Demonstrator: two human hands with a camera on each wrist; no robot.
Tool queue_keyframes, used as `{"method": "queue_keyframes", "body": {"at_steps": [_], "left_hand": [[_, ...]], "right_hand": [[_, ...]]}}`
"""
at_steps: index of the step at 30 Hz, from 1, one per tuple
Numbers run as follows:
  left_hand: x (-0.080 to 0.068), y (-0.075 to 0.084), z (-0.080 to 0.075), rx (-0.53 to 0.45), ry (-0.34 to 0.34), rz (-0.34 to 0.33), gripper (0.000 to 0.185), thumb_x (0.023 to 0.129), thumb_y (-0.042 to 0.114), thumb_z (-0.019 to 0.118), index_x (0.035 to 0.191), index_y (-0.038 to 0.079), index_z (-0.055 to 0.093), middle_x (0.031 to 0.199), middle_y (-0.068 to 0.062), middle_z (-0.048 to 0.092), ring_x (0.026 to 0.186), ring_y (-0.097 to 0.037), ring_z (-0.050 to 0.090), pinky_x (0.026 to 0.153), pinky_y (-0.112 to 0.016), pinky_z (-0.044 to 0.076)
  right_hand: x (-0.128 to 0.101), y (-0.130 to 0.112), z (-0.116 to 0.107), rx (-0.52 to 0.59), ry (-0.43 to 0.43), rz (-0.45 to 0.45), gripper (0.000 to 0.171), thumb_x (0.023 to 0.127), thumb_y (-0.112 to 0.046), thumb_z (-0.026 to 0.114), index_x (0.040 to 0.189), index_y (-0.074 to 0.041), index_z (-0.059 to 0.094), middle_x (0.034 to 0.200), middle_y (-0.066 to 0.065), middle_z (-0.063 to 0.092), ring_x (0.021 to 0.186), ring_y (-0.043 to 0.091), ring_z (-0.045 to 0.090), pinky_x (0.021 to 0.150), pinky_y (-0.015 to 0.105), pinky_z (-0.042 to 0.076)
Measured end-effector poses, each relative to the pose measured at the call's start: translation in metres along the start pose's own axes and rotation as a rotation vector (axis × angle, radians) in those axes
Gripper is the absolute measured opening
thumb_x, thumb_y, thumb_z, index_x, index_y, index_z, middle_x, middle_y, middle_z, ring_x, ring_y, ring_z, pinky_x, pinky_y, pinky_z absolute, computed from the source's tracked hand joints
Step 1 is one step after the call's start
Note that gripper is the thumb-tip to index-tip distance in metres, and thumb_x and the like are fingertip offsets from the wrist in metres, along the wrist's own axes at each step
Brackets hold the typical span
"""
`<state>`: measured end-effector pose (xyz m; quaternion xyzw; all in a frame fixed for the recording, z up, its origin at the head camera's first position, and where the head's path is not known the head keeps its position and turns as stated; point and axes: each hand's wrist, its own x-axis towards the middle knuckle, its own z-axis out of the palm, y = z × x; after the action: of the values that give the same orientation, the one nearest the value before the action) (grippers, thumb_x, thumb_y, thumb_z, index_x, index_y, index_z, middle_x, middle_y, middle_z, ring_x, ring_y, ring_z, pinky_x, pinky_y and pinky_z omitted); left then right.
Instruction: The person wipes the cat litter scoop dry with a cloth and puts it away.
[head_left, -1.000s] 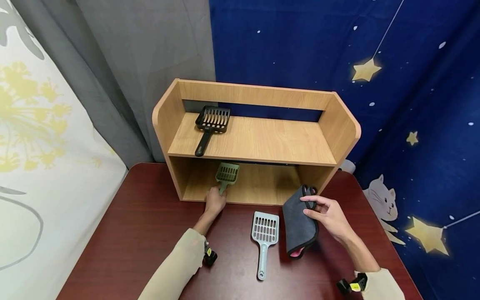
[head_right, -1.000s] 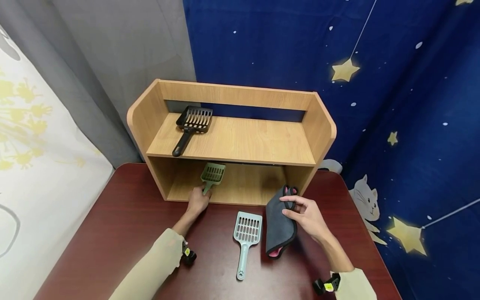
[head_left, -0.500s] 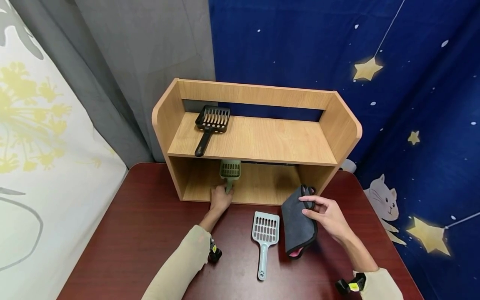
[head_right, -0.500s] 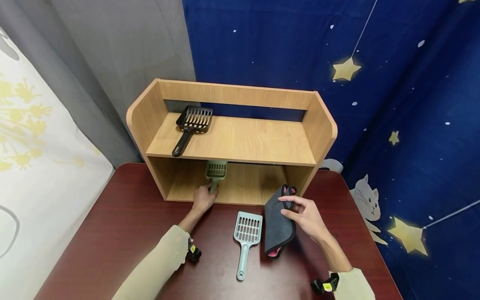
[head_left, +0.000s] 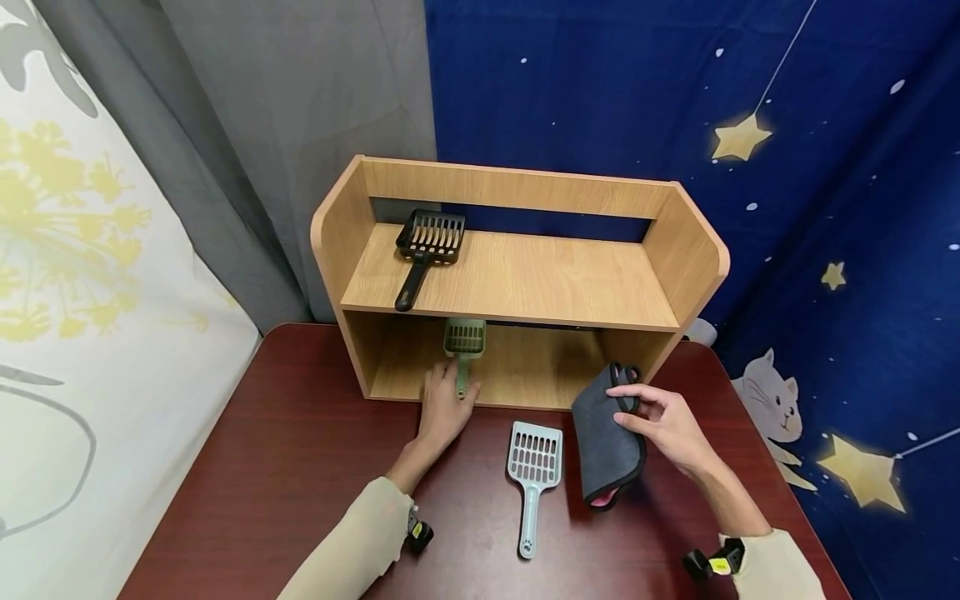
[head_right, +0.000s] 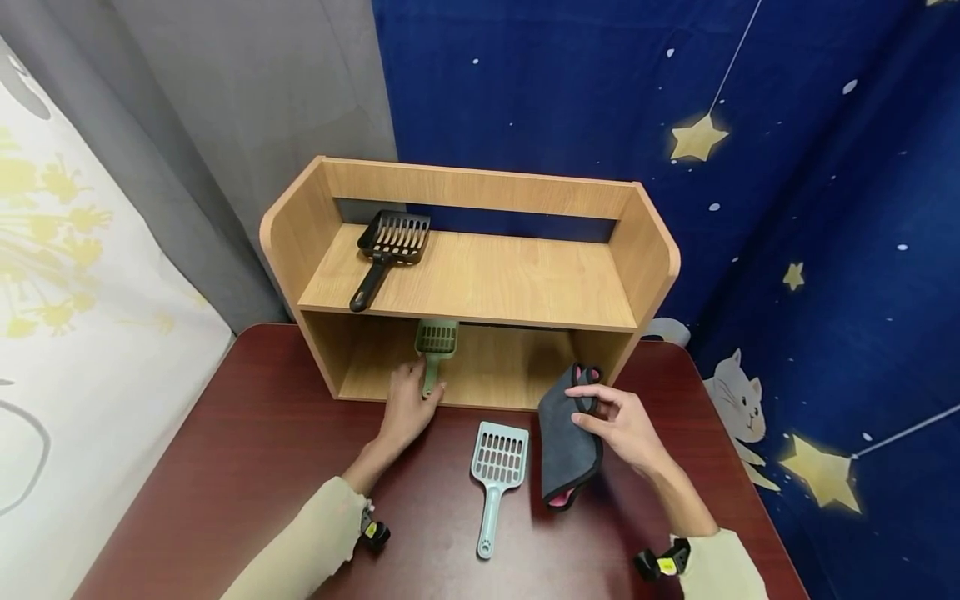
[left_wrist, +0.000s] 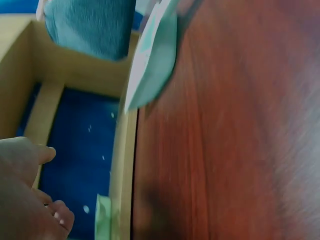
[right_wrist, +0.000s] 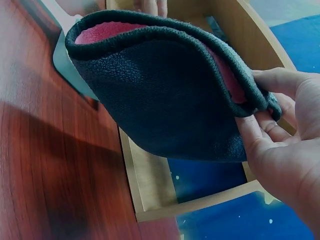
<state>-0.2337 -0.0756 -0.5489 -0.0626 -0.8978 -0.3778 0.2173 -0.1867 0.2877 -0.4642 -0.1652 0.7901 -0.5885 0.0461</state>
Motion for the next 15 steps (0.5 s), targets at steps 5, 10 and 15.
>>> {"method": "queue_keyframes", "body": {"at_steps": [5, 10, 15], "left_hand": [[-0.022, 0.023, -0.005, -0.022, -0.035, 0.078, 0.065, 0.091, 0.021, 0.083, 0.142, -0.011, 0.059, 0.131, -0.025, 0.063, 0.118, -0.041, 0.058, 0.1, -0.054, 0.05], [-0.047, 0.042, -0.004, -0.009, -0.05, 0.12, 0.068, 0.088, 0.022, 0.086, 0.142, -0.008, 0.06, 0.13, -0.021, 0.065, 0.12, -0.038, 0.06, 0.1, -0.051, 0.052], [-0.07, 0.056, -0.003, 0.024, -0.15, 0.061, 0.077, 0.084, 0.029, 0.089, 0.146, -0.005, 0.058, 0.133, -0.018, 0.064, 0.121, -0.036, 0.06, 0.099, -0.05, 0.053]], "right_hand": [[0.0, 0.002, -0.006, -0.041, -0.002, 0.007, 0.037, 0.094, -0.002, 0.078, 0.13, 0.003, 0.07, 0.122, 0.007, 0.068, 0.087, 0.015, 0.071, 0.074, 0.03, 0.061], [-0.002, 0.004, -0.014, -0.092, -0.016, 0.008, 0.036, 0.095, -0.004, 0.078, 0.129, 0.001, 0.071, 0.122, 0.015, 0.066, 0.082, 0.017, 0.07, 0.072, 0.03, 0.06], [-0.003, 0.008, -0.023, -0.142, -0.068, -0.004, 0.034, 0.096, -0.005, 0.077, 0.129, 0.0, 0.071, 0.123, 0.021, 0.065, 0.081, 0.016, 0.07, 0.071, 0.03, 0.06]]}}
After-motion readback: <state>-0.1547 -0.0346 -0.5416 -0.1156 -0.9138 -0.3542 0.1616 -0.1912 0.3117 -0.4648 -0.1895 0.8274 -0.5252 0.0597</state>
